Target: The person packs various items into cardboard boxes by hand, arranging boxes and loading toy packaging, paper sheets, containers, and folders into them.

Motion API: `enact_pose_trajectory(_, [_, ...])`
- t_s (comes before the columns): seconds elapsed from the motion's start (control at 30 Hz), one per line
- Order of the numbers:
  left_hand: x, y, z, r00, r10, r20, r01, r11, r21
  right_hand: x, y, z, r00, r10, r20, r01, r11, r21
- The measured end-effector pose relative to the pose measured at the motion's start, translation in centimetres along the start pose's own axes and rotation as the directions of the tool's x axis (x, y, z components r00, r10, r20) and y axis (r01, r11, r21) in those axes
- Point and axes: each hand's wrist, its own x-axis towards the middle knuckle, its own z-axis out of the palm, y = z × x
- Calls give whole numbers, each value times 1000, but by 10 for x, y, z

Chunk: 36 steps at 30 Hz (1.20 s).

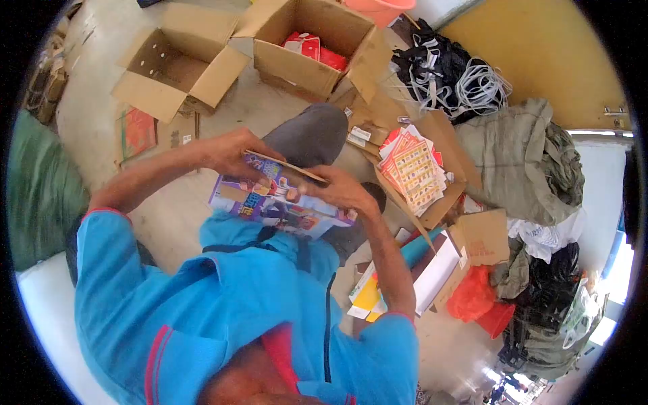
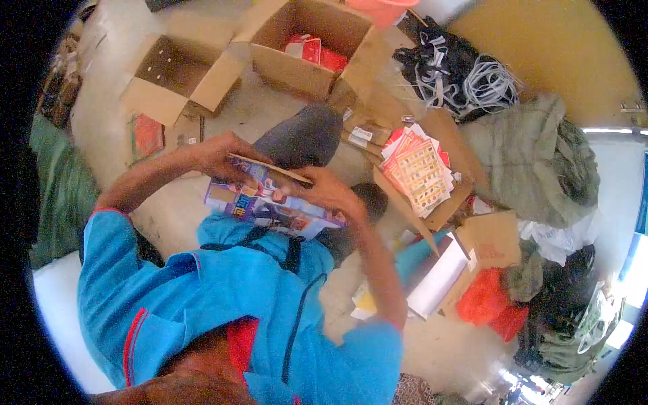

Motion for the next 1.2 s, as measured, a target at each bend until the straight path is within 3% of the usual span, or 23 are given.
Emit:
enact_pose_trajectory(0.03, [-2,6,-1,997,71,1,-71,997,-1,7,4,-4,1000,-8,7,8,1000,-10])
enact_pose_trajectory(0.13, [-1,-6,3,1000,18,11,-18,1000,-4,37,44,1,940,-330,82,334,942,-36])
enact_pose_trajectory(0.17, [0,-10,2,1000,11,20,-11,1000,-9,42,54,-1,941,-329,82,331,943,-23])
enact_pose_trajectory(0.23, [1,-14,2,954,301,1,-298,945,135,40,53,-6,903,-371,218,319,918,237])
enact_pose_trajectory(0.3, [2,-13,3,947,321,1,-318,938,140,48,68,1,894,-413,174,334,872,357])
enact_pose_trajectory(0.37, [4,-12,1,938,347,-7,-342,926,157,40,48,-1,954,-257,153,248,966,77])
enact_pose_trajectory(0.4, [5,-13,2,942,336,-10,-331,934,134,36,42,-1,954,-253,159,243,967,76])
enact_pose_trajectory(0.47, [3,-18,5,945,327,-2,-325,939,115,34,35,9,992,-79,98,80,997,-1])
enact_pose_trajectory(0.57, [11,-32,10,905,425,-36,-419,901,114,37,32,14,997,11,82,-9,999,-31])
enact_pose_trajectory(0.6, [14,-42,12,914,401,-56,-392,911,127,40,38,14,996,15,89,-12,999,-31])
enact_pose_trajectory(0.67, [12,-44,15,927,363,-100,-353,930,101,45,55,26,984,-61,-166,36,988,-150])
enact_pose_trajectory(0.7, [12,-43,17,932,349,-97,-342,936,86,43,51,32,987,-55,-152,34,990,-137])
enact_pose_trajectory(0.77, [16,-46,15,966,244,-88,-245,969,-2,41,41,29,954,-54,-295,-15,974,-226])
enact_pose_trajectory(0.83, [23,-61,13,953,291,-89,-282,954,102,42,41,29,954,-45,-298,-21,976,-215])
enact_pose_trajectory(0.9, [22,-67,14,890,444,-101,-412,880,237,43,42,39,878,-144,-457,-36,932,-362])
enact_pose_trajectory(1.03, [27,-77,17,902,400,-164,-377,913,155,54,54,52,834,-166,-527,-50,927,-372])
enact_pose_trajectory(1.07, [26,-81,19,944,283,-166,-276,959,69,54,55,52,832,-164,-531,-62,922,-382])
enact_pose_trajectory(1.2, [30,-85,11,945,308,-108,-313,949,-35,58,63,53,806,-199,-557,-56,912,-406])
